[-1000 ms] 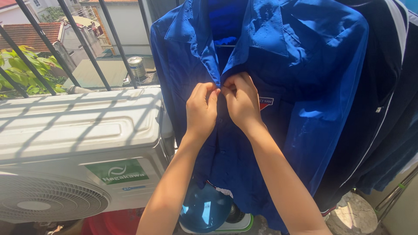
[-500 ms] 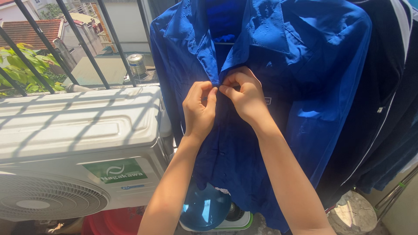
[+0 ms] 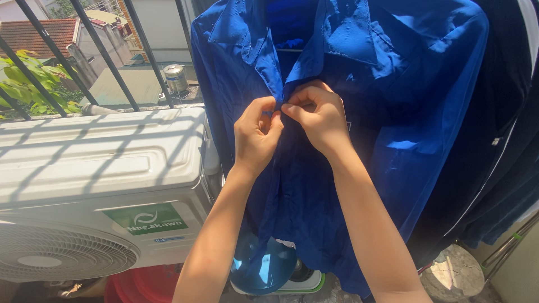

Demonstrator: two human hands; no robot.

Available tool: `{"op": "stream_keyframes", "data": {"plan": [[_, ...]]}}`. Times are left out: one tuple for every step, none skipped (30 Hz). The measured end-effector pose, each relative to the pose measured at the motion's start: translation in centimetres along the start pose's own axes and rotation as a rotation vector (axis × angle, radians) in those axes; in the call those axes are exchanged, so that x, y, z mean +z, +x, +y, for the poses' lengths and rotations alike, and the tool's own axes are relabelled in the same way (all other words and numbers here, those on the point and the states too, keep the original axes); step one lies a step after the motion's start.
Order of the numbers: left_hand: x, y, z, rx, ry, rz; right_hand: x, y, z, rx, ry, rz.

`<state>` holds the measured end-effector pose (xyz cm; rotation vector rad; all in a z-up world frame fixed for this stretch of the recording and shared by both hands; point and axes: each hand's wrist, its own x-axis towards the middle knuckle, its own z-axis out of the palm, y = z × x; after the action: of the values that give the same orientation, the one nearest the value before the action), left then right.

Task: The person removes wet clothes from a top-loading washing machine, including a blue shirt, pink shorts, and a white t-shirt. They place each item on a hanger and hang them on a balcony railing to dry.

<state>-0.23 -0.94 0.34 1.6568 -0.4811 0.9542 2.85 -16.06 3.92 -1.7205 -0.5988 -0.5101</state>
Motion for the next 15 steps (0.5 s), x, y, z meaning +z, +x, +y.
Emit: {"op": "stream_keyframes", "data": {"plan": [[-0.1,0.2,0.1,-0.017,-0.001,-0.005,0.0,0.1,-0.1,-0.039,-0.019,0.000],[-0.1,0.3,0.1,0.033,0.035,-0.013,0.1,0.1,-0.1,-0.076,-0.040,-0.001],[-0.1,0.5,0.2,0.083,0.071,-0.022,0.1,0.0,0.0,-0.113,-0.061,-0.001],[0.0,0.6,0.2,0.133,0.106,-0.030,0.2,-0.1,0.0,-0.144,-0.073,0.009],[0.1,0.8,0.3,0.134,0.093,-0.042,0.3,-0.1,0.1,-0.174,-0.086,0.020],[0.2,0.8,0.3,0.132,0.080,-0.055,0.4,-0.2,0.2,-0.202,-0.099,0.030],[0.5,0.8,0.4,0.131,0.066,-0.068,0.3,-0.2,0.3,-0.142,-0.057,0.033],[0.7,0.9,0.4,0.098,0.017,-0.081,0.3,-0.1,0.5,-0.083,-0.013,0.037],[1.0,0.9,0.3,0.065,-0.033,-0.094,0.3,0.0,0.6,-0.024,0.030,0.041],[1.3,1.0,0.3,0.033,-0.080,-0.107,0.2,0.1,0.7,0.020,0.047,0.034],[1.5,1.0,0.1,-0.024,-0.054,-0.077,0.2,0.2,0.7,0.064,0.064,0.027],[1.8,0.9,0.0,-0.081,-0.027,-0.044,0.1,0.3,0.8,0.107,0.080,0.018],[1.9,0.9,-0.3,-0.138,0.000,-0.012,0.0,0.3,0.8,0.148,0.128,0.001],[2.1,0.9,-0.7,-0.129,-0.044,-0.005,-0.1,0.4,0.9,0.187,0.177,-0.016],[2.2,0.9,-1.2,-0.120,-0.088,0.003,-0.3,0.4,1.0,0.227,0.225,-0.032]]}}
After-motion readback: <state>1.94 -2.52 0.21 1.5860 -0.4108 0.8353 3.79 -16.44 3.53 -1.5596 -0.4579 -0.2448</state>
